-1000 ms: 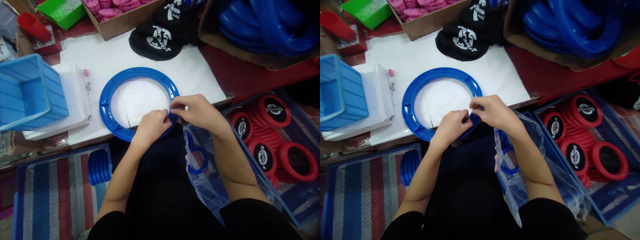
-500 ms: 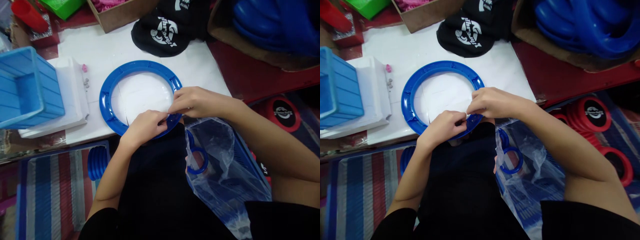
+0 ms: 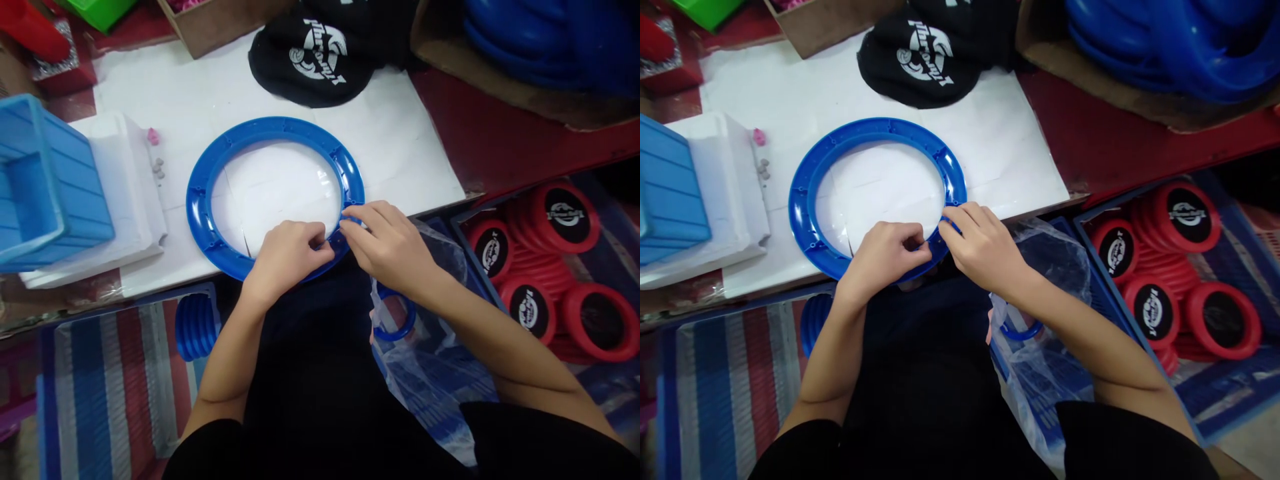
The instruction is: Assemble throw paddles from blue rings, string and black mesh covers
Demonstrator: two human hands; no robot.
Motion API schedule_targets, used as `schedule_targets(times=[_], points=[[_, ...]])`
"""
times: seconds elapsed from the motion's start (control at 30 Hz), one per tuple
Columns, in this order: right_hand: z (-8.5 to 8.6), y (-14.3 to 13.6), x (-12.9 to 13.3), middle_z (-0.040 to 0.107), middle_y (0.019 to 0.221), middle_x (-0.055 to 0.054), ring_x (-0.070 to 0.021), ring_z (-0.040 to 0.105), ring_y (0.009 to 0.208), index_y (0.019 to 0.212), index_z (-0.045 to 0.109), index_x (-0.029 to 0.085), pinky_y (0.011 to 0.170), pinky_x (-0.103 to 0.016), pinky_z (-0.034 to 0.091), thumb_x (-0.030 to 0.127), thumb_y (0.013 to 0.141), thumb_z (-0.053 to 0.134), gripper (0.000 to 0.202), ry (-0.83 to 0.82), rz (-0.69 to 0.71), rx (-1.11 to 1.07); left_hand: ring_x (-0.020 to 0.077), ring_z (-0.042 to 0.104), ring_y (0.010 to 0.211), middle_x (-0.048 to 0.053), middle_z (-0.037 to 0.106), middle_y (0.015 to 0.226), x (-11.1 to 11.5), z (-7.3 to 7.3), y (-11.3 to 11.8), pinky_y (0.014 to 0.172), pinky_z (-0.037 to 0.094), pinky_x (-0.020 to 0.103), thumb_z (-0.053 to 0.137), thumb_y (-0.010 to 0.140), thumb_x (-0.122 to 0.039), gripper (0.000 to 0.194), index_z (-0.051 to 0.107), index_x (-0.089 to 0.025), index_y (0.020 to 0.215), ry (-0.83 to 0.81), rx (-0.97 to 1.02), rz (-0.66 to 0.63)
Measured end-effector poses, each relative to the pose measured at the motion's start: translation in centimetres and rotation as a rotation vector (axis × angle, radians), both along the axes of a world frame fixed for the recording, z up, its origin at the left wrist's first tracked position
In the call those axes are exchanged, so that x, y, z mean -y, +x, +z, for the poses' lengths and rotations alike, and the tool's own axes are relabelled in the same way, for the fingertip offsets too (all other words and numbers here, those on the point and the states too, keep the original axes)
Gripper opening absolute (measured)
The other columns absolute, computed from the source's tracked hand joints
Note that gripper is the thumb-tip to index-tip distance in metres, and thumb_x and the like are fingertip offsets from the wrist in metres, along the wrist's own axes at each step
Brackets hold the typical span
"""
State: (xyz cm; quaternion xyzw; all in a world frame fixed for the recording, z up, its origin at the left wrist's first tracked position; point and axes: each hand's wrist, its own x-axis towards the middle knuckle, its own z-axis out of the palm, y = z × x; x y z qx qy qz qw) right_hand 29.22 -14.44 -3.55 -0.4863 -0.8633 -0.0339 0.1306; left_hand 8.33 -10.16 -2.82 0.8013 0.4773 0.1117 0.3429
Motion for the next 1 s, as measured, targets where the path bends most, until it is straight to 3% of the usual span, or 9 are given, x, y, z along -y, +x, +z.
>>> schedule_targets(times=[0.3,0.5,0.67,0.8,1.0], points=[[-0.2,-1.8,1.7,0.076,0.129,-0.017,-0.0328,0.064,0.113,0.117,0.076,0.018,0.093,-0.05,0.048,0.008,0.104,0.048,0.032,0.084,-0.01,0.049,0.0163,0.055,0.065,0.001,0.071,0.072,0.2,-0.3,-0.1,0.062,0.031,0.032,0.063,0.089,-0.027,0.019,0.065,-0.021,0.071,0.03,0.007,-0.004],[-0.3,-2.2,1.2,0.074,0.126,-0.019,-0.0331,0.061,0.114,0.108,0.077,0.016,0.096,-0.051,0.05,0.004,0.1,0.046,0.035,-0.022,0.042,-0.079,0.0179,0.059,0.066,0.002,0.072,0.073,0.2,-0.3,-0.3,0.062,0.033,0.032,0.062,0.091,-0.029,0.021,0.068,-0.022,0.072,0.031,-0.011,-0.011],[0.1,-1.3,0.0,0.073,0.129,-0.019,-0.0341,0.06,0.119,0.105,0.078,0.017,0.098,-0.054,0.054,-0.001,0.095,0.048,0.036,-0.12,0.07,-0.165,0.0208,0.065,0.073,0.003,0.074,0.078,0.3,-0.3,-0.3,0.063,0.036,0.031,0.062,0.091,-0.026,0.016,0.07,-0.023,0.078,0.055,-0.044,-0.038],[1.0,-0.1,-0.9,0.073,0.133,-0.018,-0.0339,0.062,0.123,0.11,0.078,0.019,0.101,-0.058,0.057,0.002,0.098,0.049,0.036,-0.207,0.138,-0.196,0.0235,0.071,0.084,0.004,0.079,0.089,0.6,0.1,-0.3,0.067,0.043,0.031,0.059,0.097,-0.025,0.017,0.072,-0.023,0.086,0.086,-0.097,-0.068],[2.0,2.4,-1.3,0.071,0.138,-0.016,-0.0321,0.066,0.127,0.126,0.075,0.024,0.105,-0.058,0.057,0.013,0.104,0.051,0.034,-0.134,0.061,-0.343,0.0291,0.076,0.092,0.011,0.079,0.105,2.7,1.8,-1.1,0.073,0.053,0.038,0.045,0.112,-0.036,0.032,0.071,-0.018,0.109,0.15,-0.24,-0.128]])
